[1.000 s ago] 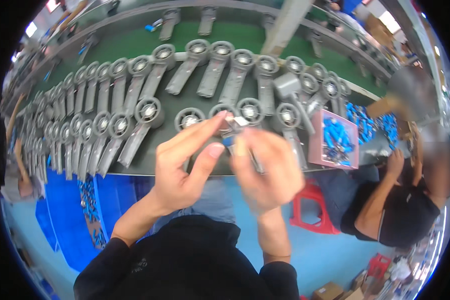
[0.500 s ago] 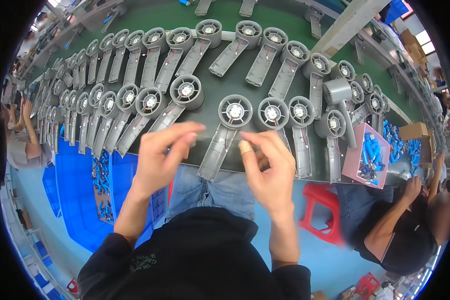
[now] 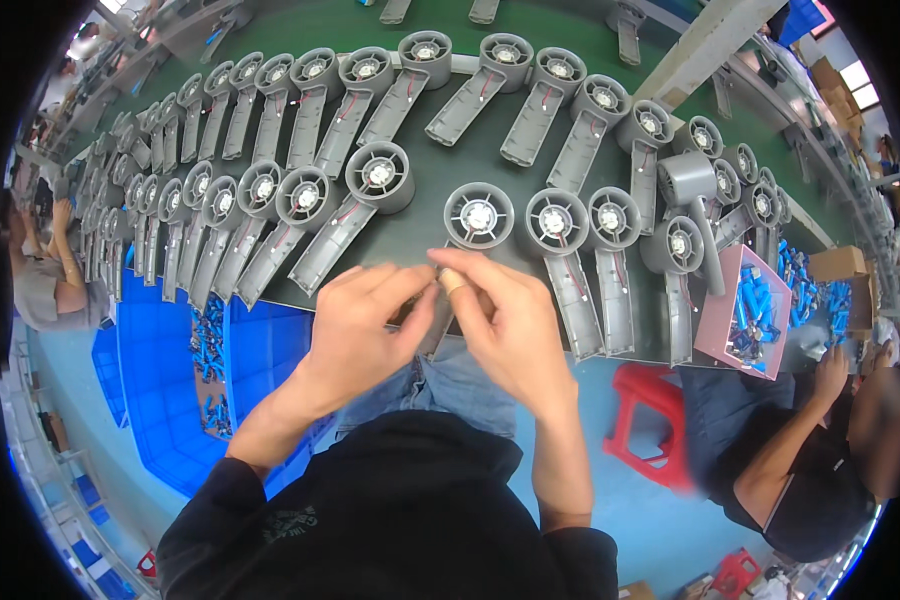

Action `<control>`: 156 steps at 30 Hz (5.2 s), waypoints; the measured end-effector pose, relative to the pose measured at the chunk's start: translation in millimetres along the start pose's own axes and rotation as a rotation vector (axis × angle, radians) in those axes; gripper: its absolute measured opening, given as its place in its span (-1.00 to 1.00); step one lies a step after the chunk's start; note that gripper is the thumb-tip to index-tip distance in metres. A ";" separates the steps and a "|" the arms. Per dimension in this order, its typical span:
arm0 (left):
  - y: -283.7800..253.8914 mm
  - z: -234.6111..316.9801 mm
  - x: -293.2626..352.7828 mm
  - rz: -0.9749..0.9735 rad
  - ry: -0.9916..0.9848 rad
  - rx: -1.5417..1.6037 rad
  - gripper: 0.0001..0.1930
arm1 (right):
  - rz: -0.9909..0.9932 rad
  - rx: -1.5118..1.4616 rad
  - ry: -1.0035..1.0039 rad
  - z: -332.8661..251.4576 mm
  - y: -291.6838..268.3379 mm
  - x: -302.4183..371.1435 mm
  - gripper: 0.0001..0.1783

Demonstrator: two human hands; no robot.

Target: Manually inserting and assembling small electronic parts into metal housings on an assembly line.

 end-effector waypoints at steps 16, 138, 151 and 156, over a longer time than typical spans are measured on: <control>-13.6 -23.6 -3.8 -0.110 0.014 0.355 -0.53 | 0.247 -0.021 -0.136 23.2 10.3 -3.8 -0.87; -11.3 26.7 -49.4 0.062 0.037 -0.038 -0.62 | 0.828 -0.216 -0.188 -5.2 -297.1 169.6 -0.82; 18.6 57.6 -65.2 0.058 0.236 1.012 -0.47 | 0.289 -0.738 -0.465 -67.0 -114.1 48.8 -0.82; 8.4 25.7 -41.4 0.402 0.196 1.205 -0.64 | 0.205 -1.016 -0.457 -45.7 -66.8 25.4 -0.86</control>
Point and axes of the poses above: each hand's wrist, its own x-axis away from the middle knuckle, its own y-axis out of the palm, z = x × y, the point moved 5 cm from there along -x, towards the middle knuckle, and after that the axes turned 15 degrees about -z, right-handed, at the moved point
